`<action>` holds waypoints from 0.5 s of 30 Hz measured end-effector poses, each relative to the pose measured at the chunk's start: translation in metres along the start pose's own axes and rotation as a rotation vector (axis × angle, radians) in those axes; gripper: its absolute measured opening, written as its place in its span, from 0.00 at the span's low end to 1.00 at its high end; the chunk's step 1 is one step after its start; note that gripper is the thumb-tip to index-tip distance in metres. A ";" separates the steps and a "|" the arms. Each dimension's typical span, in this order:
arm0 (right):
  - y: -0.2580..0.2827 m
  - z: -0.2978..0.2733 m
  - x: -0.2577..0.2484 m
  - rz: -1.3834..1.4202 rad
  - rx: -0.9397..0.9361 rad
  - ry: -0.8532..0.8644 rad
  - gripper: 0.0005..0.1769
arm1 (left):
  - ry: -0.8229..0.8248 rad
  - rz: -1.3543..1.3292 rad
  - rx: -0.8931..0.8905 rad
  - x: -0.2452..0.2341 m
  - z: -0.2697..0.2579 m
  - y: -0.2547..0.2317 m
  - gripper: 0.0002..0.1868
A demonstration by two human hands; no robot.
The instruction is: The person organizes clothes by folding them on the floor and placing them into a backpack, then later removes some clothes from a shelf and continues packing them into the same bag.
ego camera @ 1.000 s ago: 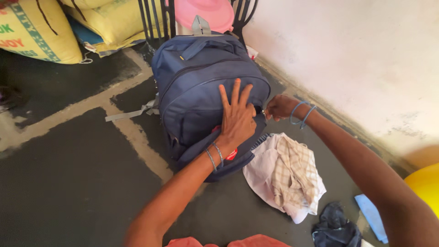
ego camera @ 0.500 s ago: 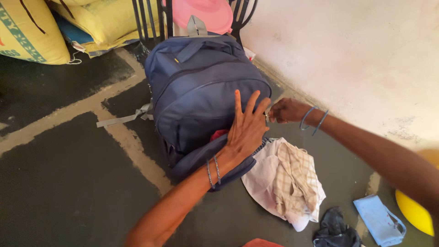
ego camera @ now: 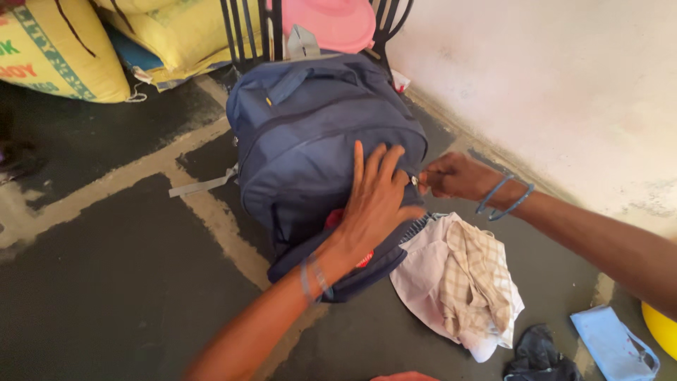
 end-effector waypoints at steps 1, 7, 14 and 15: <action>-0.003 -0.002 -0.002 0.020 0.003 -0.004 0.18 | 0.023 0.058 0.011 -0.009 -0.011 -0.004 0.43; -0.025 -0.007 -0.003 -0.150 0.140 0.023 0.18 | 0.055 0.205 0.038 -0.012 -0.050 0.027 0.57; -0.027 0.026 -0.017 -0.152 -0.027 -0.012 0.12 | -0.018 0.128 0.198 0.004 -0.025 0.075 0.54; -0.030 0.031 -0.016 -0.154 0.022 -0.015 0.13 | 0.005 0.096 0.192 0.004 -0.025 0.077 0.55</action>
Point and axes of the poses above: each hand's wrist, its own z-axis towards the middle knuckle, its own x-axis out of the palm, y = z × x, the point moved 6 cm from there along z, towards the middle knuckle, and after that the axes turned 4 degrees about -x, right-handed, at the moved point
